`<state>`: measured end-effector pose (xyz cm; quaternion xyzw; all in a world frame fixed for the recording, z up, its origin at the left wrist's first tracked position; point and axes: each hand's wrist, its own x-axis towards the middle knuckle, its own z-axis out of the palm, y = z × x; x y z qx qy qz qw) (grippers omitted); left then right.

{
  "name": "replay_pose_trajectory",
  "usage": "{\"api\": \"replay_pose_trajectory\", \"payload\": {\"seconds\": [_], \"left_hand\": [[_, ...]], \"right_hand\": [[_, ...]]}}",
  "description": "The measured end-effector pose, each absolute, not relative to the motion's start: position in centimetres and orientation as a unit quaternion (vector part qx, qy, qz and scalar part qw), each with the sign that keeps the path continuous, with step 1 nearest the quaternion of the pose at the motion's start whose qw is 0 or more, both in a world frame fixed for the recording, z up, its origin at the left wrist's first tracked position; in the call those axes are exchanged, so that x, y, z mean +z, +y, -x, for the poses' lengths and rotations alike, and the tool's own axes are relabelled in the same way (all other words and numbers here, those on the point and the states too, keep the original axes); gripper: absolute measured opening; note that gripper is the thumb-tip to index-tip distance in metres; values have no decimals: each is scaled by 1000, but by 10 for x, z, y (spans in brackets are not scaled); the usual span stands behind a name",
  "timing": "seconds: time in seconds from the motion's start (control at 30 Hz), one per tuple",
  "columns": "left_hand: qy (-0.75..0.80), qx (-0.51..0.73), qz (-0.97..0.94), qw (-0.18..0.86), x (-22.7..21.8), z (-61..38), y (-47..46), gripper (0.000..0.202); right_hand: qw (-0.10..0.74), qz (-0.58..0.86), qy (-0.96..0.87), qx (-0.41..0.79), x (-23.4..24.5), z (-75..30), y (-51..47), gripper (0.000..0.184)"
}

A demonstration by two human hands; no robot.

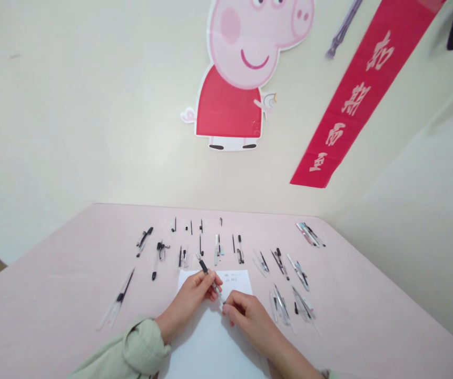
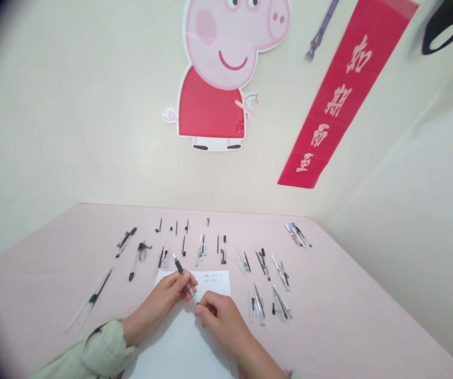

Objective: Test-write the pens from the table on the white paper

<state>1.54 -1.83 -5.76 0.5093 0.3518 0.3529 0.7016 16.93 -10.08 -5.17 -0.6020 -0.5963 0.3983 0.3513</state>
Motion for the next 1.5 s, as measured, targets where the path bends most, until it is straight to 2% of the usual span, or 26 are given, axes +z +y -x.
{"api": "replay_pose_trajectory", "payload": {"seconds": [0.33, 0.73, 0.93, 1.07, 1.3, 1.4, 1.5], "left_hand": [[360, 340, -526, 692, -56, -15, -20, 47], [356, 345, -536, 684, -54, -15, -21, 50], [363, 354, -535, 675, -55, -15, -20, 49], [366, 355, -535, 674, -60, -16, -18, 49], [362, 353, -527, 683, -68, -17, -14, 48], [356, 351, -521, 692, -70, -18, -13, 49], [353, 347, -525, 692, -72, -19, -12, 51]], "right_hand": [[358, 590, -589, 422, -48, -168, -101, 12], [348, 591, -594, 420, -48, -169, -100, 12], [342, 591, -620, 385, -49, -169, -103, 29], [315, 596, -657, 337, -40, -175, -98, 23], [283, 607, -725, 164, 2, -205, -36, 16], [213, 639, -734, 83, 9, -216, 8, 15], [149, 676, -720, 48, 2, -221, 49, 27]]}}
